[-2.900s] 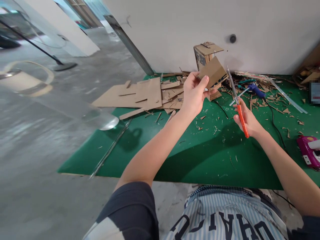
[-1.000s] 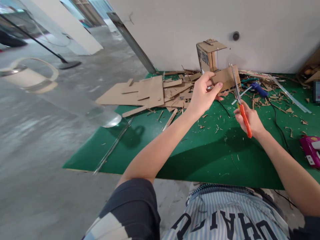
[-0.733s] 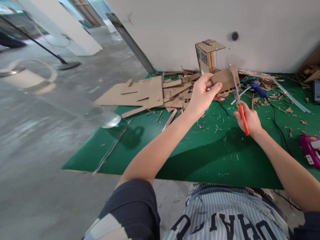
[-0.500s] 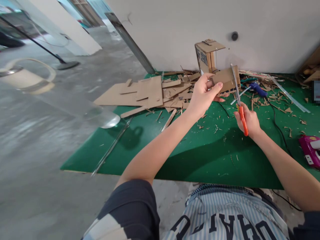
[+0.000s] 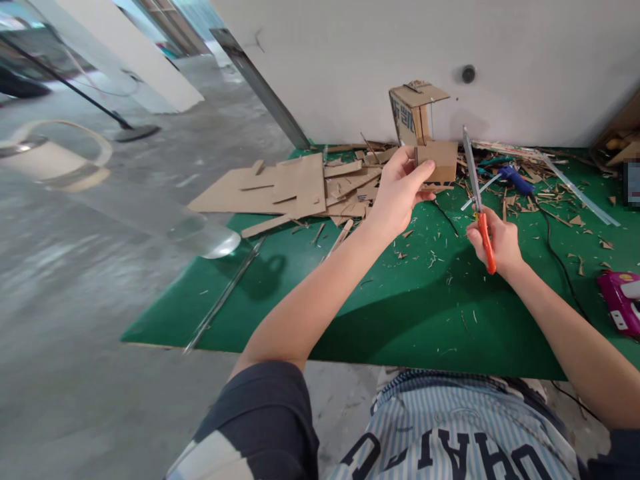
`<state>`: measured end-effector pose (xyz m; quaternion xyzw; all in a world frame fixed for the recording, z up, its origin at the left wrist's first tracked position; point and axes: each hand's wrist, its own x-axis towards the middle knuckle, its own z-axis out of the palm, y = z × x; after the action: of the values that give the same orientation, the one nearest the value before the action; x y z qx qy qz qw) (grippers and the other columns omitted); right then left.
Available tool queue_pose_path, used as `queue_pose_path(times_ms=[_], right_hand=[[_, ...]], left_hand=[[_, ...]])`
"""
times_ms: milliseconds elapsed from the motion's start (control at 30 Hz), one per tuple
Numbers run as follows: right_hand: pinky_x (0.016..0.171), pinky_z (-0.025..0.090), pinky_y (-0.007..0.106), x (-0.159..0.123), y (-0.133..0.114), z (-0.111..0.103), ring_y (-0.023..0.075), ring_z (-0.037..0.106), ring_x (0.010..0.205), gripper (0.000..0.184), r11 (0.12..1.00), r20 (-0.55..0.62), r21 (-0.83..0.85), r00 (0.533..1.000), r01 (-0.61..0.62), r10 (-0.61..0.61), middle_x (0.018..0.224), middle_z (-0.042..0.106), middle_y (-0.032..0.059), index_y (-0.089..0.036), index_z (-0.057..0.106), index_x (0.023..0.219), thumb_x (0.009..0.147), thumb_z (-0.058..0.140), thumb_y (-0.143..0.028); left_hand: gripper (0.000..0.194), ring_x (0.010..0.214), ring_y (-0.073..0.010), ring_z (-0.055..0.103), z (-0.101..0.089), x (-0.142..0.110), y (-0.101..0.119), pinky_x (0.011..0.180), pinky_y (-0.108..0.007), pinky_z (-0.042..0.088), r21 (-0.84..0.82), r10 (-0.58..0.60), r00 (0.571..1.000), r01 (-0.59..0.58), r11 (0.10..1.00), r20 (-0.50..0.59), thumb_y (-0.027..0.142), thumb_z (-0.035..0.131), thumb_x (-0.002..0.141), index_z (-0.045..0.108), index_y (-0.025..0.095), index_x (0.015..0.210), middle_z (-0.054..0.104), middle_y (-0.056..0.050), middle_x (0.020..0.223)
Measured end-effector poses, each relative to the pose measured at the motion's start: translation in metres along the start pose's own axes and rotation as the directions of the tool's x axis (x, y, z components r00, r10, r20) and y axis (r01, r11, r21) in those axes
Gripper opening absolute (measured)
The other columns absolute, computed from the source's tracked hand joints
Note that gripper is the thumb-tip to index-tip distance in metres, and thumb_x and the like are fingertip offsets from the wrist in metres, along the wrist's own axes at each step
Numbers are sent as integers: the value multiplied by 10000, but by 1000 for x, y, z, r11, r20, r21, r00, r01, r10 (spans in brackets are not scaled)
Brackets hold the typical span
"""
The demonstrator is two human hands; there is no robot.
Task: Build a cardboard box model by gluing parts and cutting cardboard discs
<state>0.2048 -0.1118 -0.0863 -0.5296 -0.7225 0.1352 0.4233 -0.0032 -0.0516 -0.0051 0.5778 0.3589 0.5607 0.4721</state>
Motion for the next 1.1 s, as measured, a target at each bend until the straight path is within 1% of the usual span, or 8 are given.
queue_pose_path(times_ms=[167,367,467,633,700,800,967,1100], right_hand=[[879,617,484,-1,-10,0,323,765,1015,893,989,-3,124,997,77,-77,1078,790,154,-114,461,1491,853,481,-740],[846,607,550,-3,-14,1,336,763,937,881,990,92,138,995,36,-49,1166,764,184,-131,388,1525,873,448,-720],[865,598,556,-3,-13,3,341,754,966,890,989,129,144,990,45,-64,1161,761,186,-129,356,1544,871,472,-700],[804,596,541,-3,-12,4,299,743,775,939,991,136,126,989,38,-56,1185,752,198,-129,371,1540,857,436,-771],[827,593,527,-3,-13,4,309,749,842,957,991,120,130,991,44,-60,1185,751,194,-126,395,1525,853,411,-807],[843,591,470,-3,-15,2,299,753,931,922,992,109,129,993,18,-33,1099,764,163,-123,447,1485,878,381,-813],[688,565,438,0,-22,-3,270,715,654,886,997,102,-29,992,-70,72,732,735,81,-125,587,1361,887,357,-837],[612,540,436,0,-25,-5,268,672,552,842,987,49,-123,993,-103,110,620,689,79,-129,680,1210,908,311,-823]], left_hand=[[348,993,-201,733,-1,-2,5,731,-299,646,34,61,998,-60,998,-11,517,676,907,580,238,1092,700,-48,1082],[430,1120,-279,719,4,-11,9,761,-353,662,151,200,979,-194,969,-24,610,686,881,578,225,1040,669,-52,999],[452,1147,-319,725,5,-12,9,764,-371,666,185,187,982,-186,965,10,632,688,873,585,224,1039,682,-61,991],[454,1067,-316,765,3,-9,4,746,-384,668,200,148,986,-160,967,74,630,701,865,607,220,1035,706,-54,958],[447,1039,-312,772,3,-8,2,743,-391,666,180,125,988,-139,974,87,620,706,865,605,216,1026,704,-51,934],[427,1028,-326,771,4,-8,1,738,-410,663,134,83,993,-94,986,87,599,707,871,596,206,996,690,-57,911],[384,1117,-360,739,6,-10,2,785,-439,654,91,27,997,-33,995,66,547,716,877,606,200,999,677,-78,927],[371,1115,-347,740,8,-13,5,790,-415,651,83,-12,997,6,997,73,548,697,890,596,209,1004,669,-73,938]])
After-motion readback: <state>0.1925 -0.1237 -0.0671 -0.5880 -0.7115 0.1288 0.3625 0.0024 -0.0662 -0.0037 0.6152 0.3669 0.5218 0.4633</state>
